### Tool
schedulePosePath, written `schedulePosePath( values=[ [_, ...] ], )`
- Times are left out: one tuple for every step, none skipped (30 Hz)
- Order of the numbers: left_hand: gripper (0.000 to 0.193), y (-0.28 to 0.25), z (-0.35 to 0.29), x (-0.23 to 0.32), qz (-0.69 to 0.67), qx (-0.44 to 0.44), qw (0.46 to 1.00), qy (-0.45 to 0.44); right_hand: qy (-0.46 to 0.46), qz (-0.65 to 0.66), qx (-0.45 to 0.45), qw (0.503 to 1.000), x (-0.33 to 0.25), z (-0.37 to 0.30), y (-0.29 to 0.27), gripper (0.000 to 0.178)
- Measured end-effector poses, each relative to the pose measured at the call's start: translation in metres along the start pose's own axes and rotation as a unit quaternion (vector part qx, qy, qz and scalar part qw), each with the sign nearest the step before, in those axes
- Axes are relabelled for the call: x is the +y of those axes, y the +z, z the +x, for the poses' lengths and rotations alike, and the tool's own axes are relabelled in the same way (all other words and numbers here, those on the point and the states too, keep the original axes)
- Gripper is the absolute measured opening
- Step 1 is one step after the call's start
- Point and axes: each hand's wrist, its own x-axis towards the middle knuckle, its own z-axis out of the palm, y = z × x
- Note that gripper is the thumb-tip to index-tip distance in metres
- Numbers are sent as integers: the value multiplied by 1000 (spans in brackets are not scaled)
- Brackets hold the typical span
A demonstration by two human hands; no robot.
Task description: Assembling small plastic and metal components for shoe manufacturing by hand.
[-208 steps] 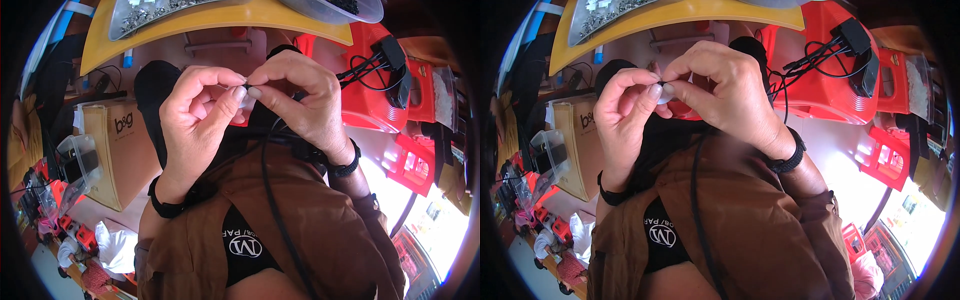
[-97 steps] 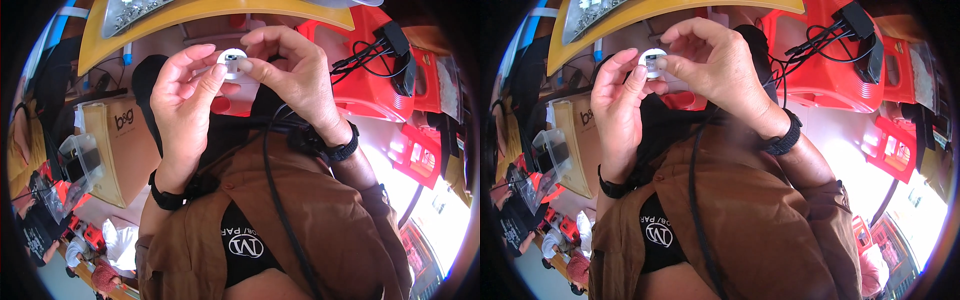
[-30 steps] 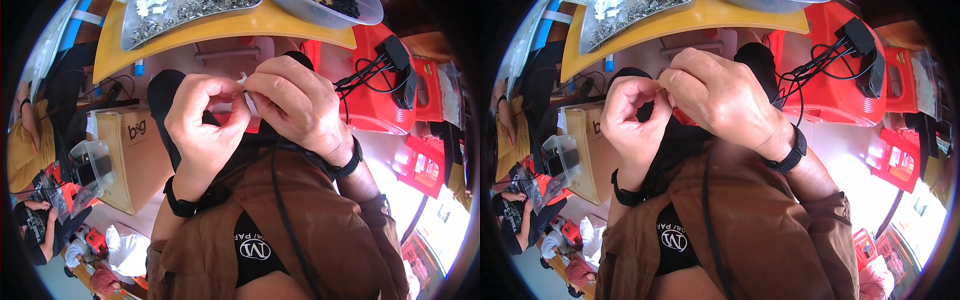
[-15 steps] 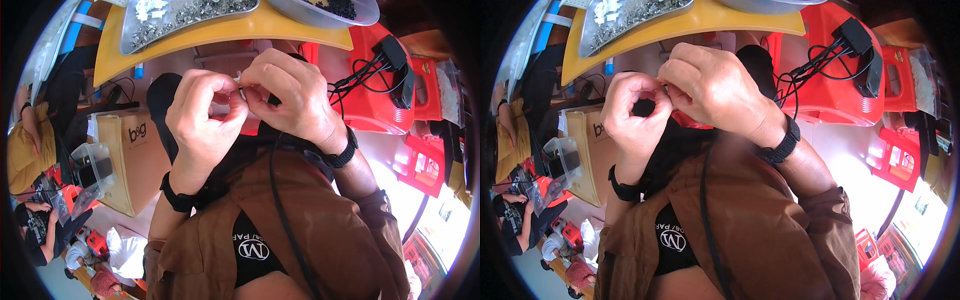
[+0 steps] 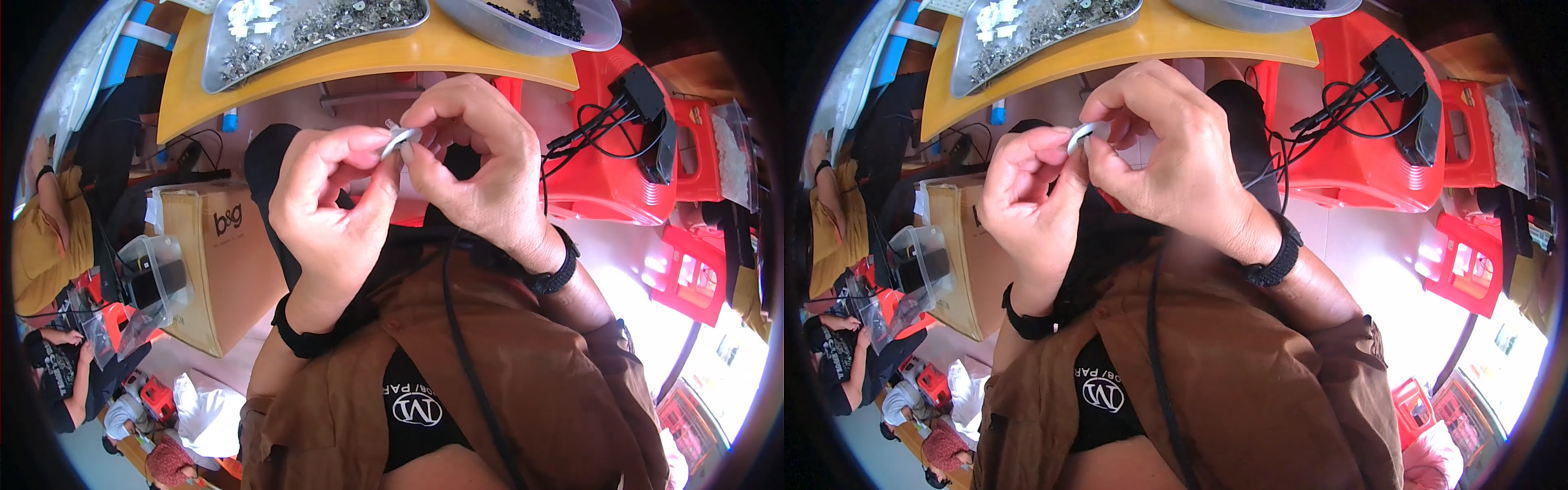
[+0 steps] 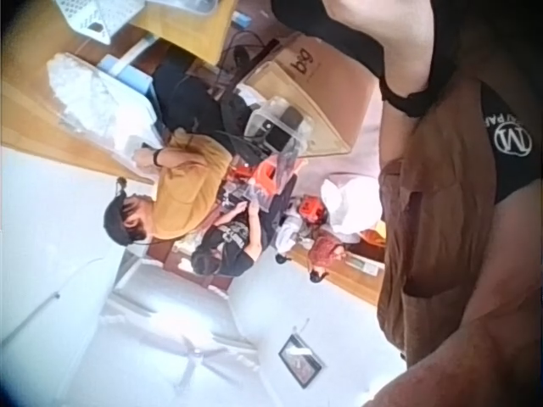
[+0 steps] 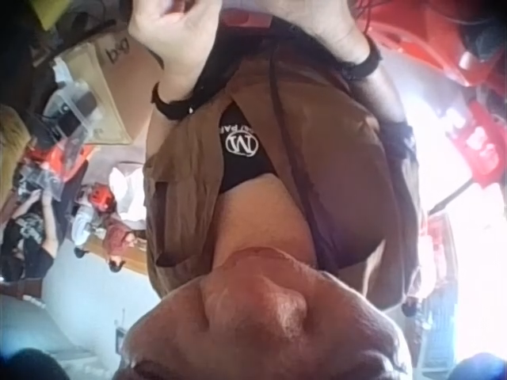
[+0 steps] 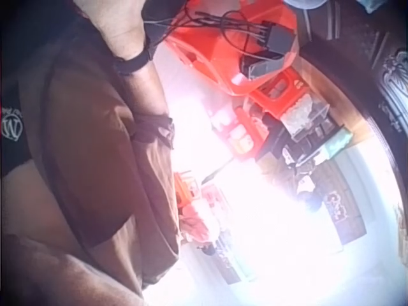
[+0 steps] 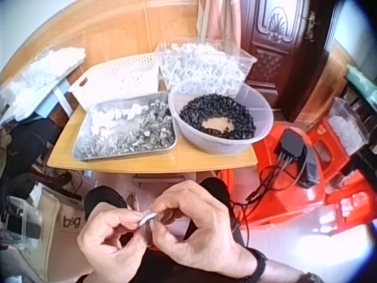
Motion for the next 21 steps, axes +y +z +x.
schedulePosePath(
  values=[
    [24,0,-1,0,0,1,1000,3,5,1,14,1000,-1,-1,2,18],
    [25,1,-2,-1,6,5,1000,23,5,14,23,1000,-1,-1,4,19],
    [25,2,-3,-1,12,9,999,44,2,13,23,1000,-1,-2,5,19],
    [26,3,-4,-1,23,17,999,45,6,23,33,999,-1,-3,6,20],
    [26,4,-3,-2,22,17,998,48,10,34,42,998,-2,-3,6,20],
    [26,4,-4,-2,36,20,997,66,0,15,43,999,-4,-3,7,21],
    [27,4,-4,-3,50,23,995,85,-2,15,43,999,-7,-3,6,21],
    [27,3,-4,-3,55,24,994,96,6,1,21,1000,-9,-4,4,21],
    [27,4,-4,-3,54,25,993,97,13,-13,-2,1000,-11,-4,3,22],
    [27,4,-4,-3,53,29,993,101,12,-13,7,1000,-11,-4,3,21],
    [27,5,-5,-2,53,33,993,105,10,-15,7,1000,-11,-5,3,21],
    [27,4,-5,-2,52,35,992,107,13,-31,5,999,-12,-5,2,21],
    [26,3,-7,-1,58,19,993,97,15,-48,2,999,-13,-5,2,21],
    [24,3,-7,0,63,3,994,86,13,-48,2,999,-13,-5,2,21],
    [24,4,-7,1,63,4,994,87,24,-51,3,998,-13,-6,2,22],
    [23,7,-7,3,-6,4,999,39,35,-53,4,998,-13,-6,2,23],
    [22,8,-7,3,-76,3,997,-10,33,-52,3,998,-12,-6,3,23],
    [22,4,-5,2,-103,-14,994,-47,72,18,21,997,-12,-4,4,25],
    [23,0,-4,0,-129,-31,988,-84,111,88,39,989,-10,-4,5,26],
    [23,0,-3,-1,-176,-17,977,-121,118,115,14,986,-4,-7,1,27],
    [23,-1,-4,-1,-221,-3,962,-159,119,116,13,986,-6,-7,1,27]
  ],
)
